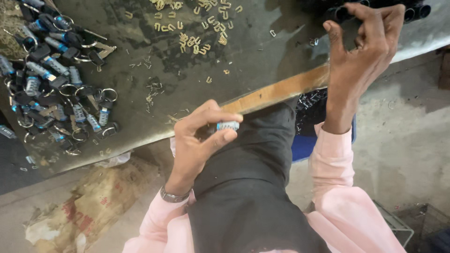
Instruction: The person sits at a workbench assembling padlock cylinder cores. They pick up small pin tumbler components and retaining clips, insert the pins into a lock core held in one hand, press the parts into place, and set finished cores aside while reaching for more components from the table.
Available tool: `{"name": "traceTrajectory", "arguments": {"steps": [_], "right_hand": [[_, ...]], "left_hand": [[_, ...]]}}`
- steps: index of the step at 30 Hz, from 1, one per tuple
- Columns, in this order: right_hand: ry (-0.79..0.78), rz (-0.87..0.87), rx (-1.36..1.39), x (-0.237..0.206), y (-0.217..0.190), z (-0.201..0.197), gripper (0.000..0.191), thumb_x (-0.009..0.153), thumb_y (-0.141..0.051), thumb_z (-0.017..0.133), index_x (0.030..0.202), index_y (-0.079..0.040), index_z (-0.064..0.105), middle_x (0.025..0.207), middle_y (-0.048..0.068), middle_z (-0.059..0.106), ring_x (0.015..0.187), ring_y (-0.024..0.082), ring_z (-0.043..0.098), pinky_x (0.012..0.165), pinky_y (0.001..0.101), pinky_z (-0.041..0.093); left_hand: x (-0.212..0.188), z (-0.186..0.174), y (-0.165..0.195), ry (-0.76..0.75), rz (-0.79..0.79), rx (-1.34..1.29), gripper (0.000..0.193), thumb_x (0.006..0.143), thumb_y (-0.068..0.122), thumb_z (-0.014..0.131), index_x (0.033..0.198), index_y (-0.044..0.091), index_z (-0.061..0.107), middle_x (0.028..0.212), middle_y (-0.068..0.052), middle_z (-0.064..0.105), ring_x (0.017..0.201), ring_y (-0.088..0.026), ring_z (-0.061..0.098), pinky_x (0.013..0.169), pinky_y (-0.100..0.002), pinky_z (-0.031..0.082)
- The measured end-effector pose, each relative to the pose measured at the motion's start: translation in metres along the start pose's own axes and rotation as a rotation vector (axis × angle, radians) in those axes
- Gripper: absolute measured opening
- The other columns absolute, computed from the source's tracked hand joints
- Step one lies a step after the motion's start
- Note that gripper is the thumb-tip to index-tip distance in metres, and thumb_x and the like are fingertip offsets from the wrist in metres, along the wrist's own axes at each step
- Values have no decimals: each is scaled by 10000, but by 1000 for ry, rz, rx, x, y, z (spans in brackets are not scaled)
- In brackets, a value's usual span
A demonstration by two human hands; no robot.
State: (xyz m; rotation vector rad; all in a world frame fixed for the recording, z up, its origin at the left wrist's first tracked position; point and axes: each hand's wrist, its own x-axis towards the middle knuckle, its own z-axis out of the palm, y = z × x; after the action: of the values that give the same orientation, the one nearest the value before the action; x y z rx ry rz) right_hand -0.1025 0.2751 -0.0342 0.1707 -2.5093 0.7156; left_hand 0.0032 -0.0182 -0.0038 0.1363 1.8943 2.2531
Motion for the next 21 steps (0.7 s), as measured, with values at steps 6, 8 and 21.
{"name": "traceTrajectory", "arguments": {"steps": [6, 8, 21], "right_hand": [[37, 166, 491, -12, -31, -7, 357, 926, -159, 847, 1085, -99, 533, 1109, 124, 561, 803, 203, 532, 718, 402, 484], [7, 228, 880, -34, -52, -8, 426, 966, -278, 799, 1118, -133, 428, 1055, 155, 625, 849, 237, 618, 787, 422, 574], [-82, 565, 1211, -111, -98, 6, 494, 1080, -524, 583, 1113, -72, 385, 687, 84, 479, 517, 89, 370, 469, 232, 304]], "left_hand": [[5, -2, 1, -32, -456, -842, 479, 979, 211, 708, 1368, -51, 607, 970, 13, 595, 736, -79, 548, 512, -208, 460], [2, 0, -8, -64, -425, -861, 479, 974, 196, 733, 1360, -64, 620, 975, -34, 628, 748, -87, 583, 510, -212, 459], [2, 23, -17, 27, -250, -113, 131, 997, 121, 723, 1020, -7, 739, 803, -58, 699, 649, -123, 663, 569, -238, 502]]}}
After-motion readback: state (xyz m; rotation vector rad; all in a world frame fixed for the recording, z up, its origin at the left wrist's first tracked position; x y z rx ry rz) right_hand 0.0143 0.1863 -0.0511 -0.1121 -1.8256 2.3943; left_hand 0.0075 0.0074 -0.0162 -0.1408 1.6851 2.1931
